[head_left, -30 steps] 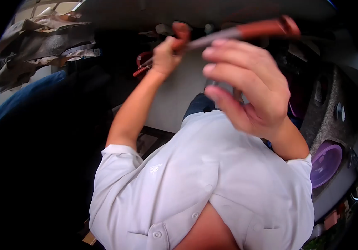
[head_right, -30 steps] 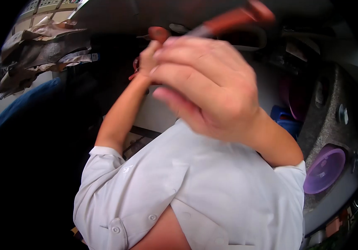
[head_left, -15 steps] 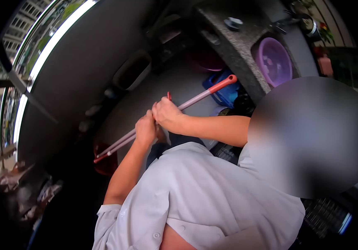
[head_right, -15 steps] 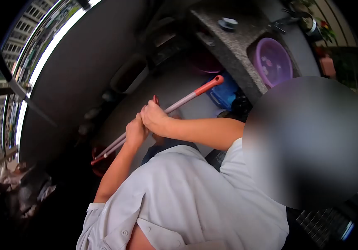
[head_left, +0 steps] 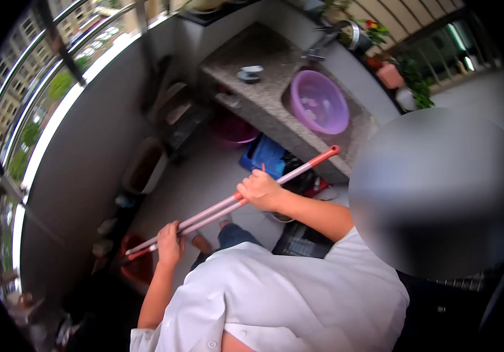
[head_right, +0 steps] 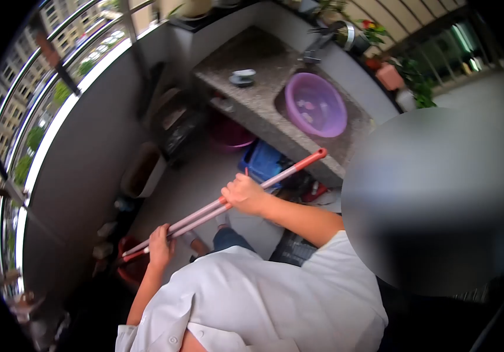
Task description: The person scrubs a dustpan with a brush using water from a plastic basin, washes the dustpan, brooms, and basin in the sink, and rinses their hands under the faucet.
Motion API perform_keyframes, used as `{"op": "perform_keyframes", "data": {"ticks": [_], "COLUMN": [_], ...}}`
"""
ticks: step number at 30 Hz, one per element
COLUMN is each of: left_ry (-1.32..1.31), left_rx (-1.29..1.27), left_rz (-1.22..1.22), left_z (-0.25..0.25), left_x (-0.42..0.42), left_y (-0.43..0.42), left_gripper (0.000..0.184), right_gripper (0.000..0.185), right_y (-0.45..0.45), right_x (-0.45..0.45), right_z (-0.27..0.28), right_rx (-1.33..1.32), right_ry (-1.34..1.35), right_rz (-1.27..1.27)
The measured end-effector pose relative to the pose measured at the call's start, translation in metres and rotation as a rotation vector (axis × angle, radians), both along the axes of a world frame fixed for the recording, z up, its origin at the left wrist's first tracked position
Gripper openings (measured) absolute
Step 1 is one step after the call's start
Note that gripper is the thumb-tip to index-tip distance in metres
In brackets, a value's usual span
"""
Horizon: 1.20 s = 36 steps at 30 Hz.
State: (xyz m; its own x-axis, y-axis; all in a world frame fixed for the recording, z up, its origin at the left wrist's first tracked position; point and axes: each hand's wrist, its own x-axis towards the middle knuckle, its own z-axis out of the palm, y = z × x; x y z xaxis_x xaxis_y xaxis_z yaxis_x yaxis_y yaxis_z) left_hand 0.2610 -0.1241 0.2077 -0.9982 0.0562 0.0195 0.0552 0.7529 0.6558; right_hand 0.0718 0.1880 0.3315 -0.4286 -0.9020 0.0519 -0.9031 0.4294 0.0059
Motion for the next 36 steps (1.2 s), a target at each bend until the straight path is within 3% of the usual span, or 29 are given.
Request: {"op": "perform_keyframes", "data": {"ticks": [2, 6, 10, 11, 12, 16, 19, 24, 26, 28, 31, 32, 36], "left_ry": [0.004, 0.052, 0.092, 0.132, 0.168, 0.135, 0.216, 0.404, 0.516, 0.545, 0.135, 0.023, -0.293], "left_rx": [-0.044, -0.020, 0.064, 0.093, 0.118, 0.110, 0.045, -0.155, -0.075, 0.203, 0.677, 0.862, 0.827], "left_rz": [-0.028, -0.195, -0.324, -0.349, -0.371, -0.550, -0.631, -0.677, -0.675, -0.765, -1.046, -1.013, -0.680], "left_z": [-0.001, 0.008, 0.034, 0.048, 0.065, 0.109, 0.134, 0.170, 0.187, 0.192, 0.203, 0.202, 0.189], "left_x": [-0.010, -0.037, -0.064, -0.072, -0.081, -0.114, -0.132, -0.148, -0.154, -0.157, -0.158, -0.155, -0.149], "left_y": [0.017, 0.054, 0.090, 0.099, 0.108, 0.139, 0.174, 0.231, 0.240, 0.240, 0.211, 0.202, 0.171], "left_gripper": [0.050, 0.053, 0.053, 0.053, 0.052, 0.055, 0.053, 0.053, 0.056, 0.051, 0.038, 0.026, 0.026], "right_gripper": [0.021, 0.021, 0.040, 0.046, 0.041, 0.030, 0.028, 0.028, 0.027, 0.027, 0.023, 0.023, 0.022], "right_y": [0.029, 0.086, 0.100, 0.094, 0.090, 0.121, 0.151, 0.197, 0.213, 0.227, 0.244, 0.254, 0.285], "right_x": [0.002, -0.004, 0.015, 0.021, 0.026, 0.038, 0.056, 0.086, 0.089, 0.089, 0.085, 0.083, 0.059], "right_z": [-0.011, -0.008, 0.021, 0.036, 0.043, 0.063, 0.099, 0.110, 0.097, 0.079, 0.064, 0.062, 0.069], "right_rx": [0.027, 0.116, 0.335, 0.369, 0.284, 0.179, 0.083, 0.013, -0.041, -0.053, -0.119, -0.138, -0.204], "right_ry": [-0.003, -0.095, 0.031, -0.042, -0.142, -0.087, 0.009, 0.116, 0.108, 0.052, -0.002, -0.007, -0.046], "right_rz": [-0.049, -0.204, -0.393, -0.353, -0.324, -0.465, -0.604, -0.847, -0.909, -0.986, -1.087, -1.118, -1.233]}}
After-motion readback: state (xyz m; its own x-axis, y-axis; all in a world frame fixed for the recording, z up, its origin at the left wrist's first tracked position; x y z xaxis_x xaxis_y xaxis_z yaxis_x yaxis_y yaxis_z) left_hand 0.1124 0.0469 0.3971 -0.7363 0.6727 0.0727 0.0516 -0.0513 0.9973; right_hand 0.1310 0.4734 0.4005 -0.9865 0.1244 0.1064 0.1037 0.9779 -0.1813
